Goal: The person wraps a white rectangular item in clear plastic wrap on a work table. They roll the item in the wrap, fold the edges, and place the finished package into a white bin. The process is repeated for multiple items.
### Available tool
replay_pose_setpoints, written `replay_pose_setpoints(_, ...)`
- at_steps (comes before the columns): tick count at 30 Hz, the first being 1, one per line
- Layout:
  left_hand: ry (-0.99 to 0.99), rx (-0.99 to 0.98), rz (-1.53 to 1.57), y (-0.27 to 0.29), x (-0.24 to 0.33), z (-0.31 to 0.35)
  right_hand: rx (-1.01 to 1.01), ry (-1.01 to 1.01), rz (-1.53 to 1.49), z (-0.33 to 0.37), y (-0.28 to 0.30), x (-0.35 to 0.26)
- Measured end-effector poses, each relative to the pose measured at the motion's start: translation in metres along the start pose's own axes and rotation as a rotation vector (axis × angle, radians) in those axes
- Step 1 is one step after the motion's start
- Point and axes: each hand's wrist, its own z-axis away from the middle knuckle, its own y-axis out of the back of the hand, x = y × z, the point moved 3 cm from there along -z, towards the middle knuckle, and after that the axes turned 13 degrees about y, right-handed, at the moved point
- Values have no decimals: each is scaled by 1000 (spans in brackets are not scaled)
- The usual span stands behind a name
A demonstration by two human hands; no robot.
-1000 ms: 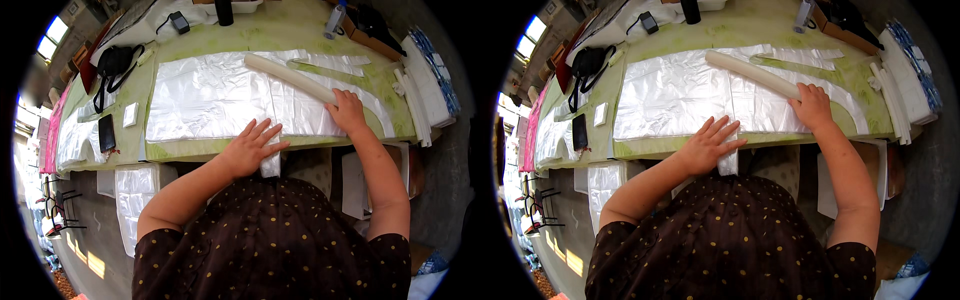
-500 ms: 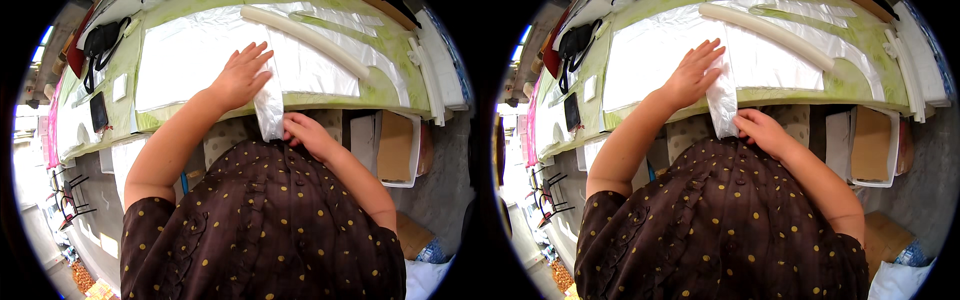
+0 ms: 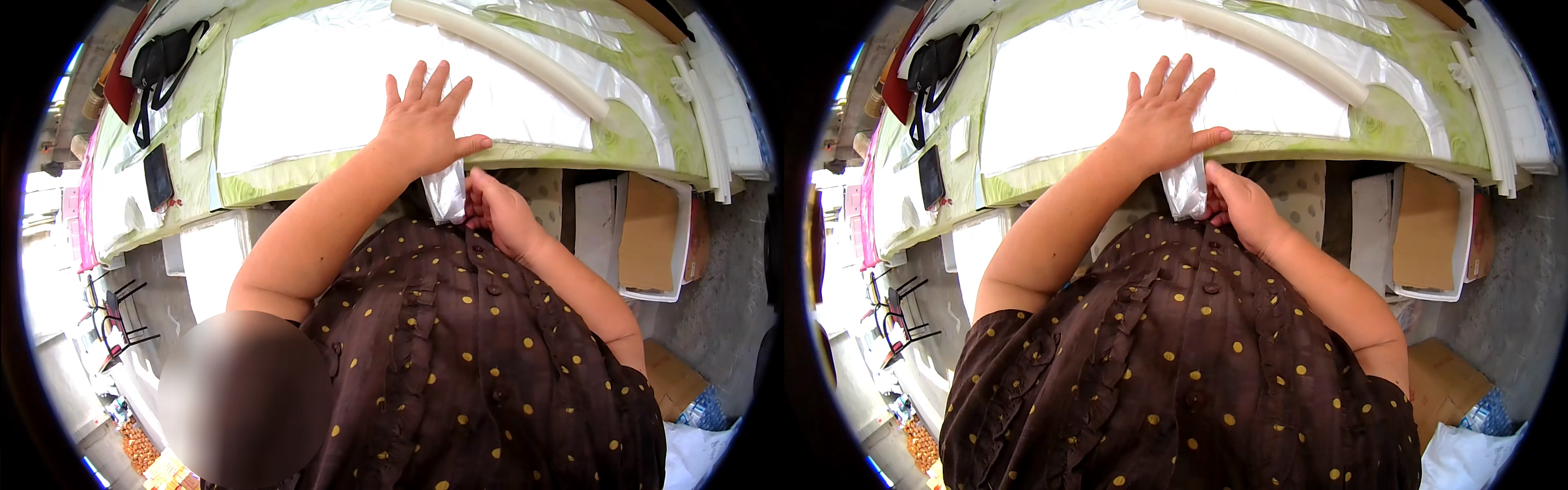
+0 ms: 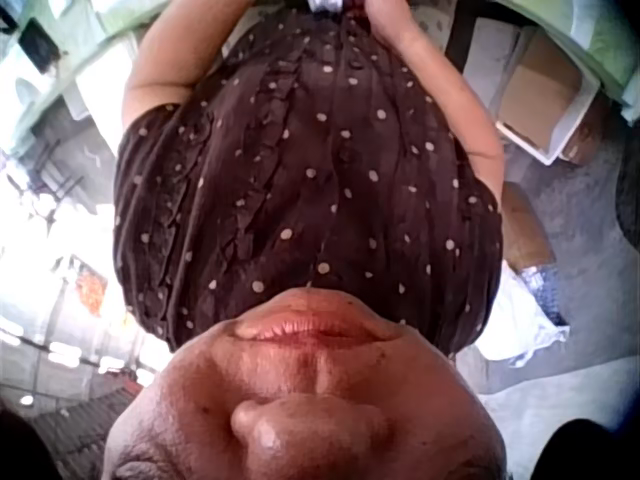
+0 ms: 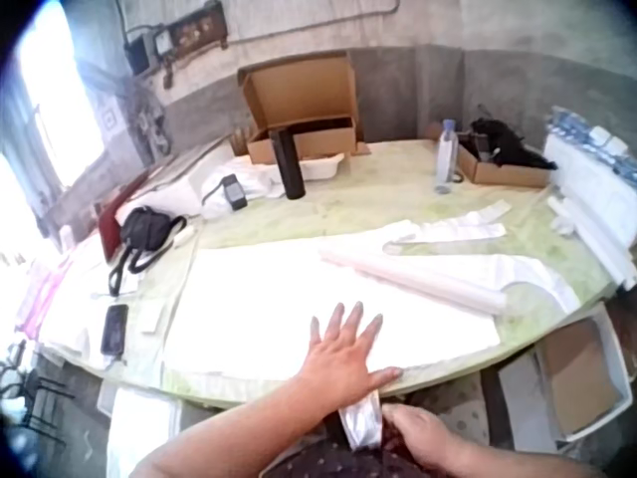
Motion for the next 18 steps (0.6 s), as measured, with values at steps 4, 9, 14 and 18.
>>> replay_pose_setpoints(4, 2, 11, -3, 0, 1, 2, -17, 59, 149, -2, -13, -5)
replay_pose_setpoints(9, 79, 224, 598, 10, -26, -16, -126, 88, 347, -11, -8, 10)
replay_pose_setpoints(14, -303, 204, 607, 33, -66, 22, -140, 109, 206, -1, -6, 3)
replay_pose_setpoints(18, -351, -38, 224, 25, -45, 54, -195, 189, 269, 2, -13, -3)
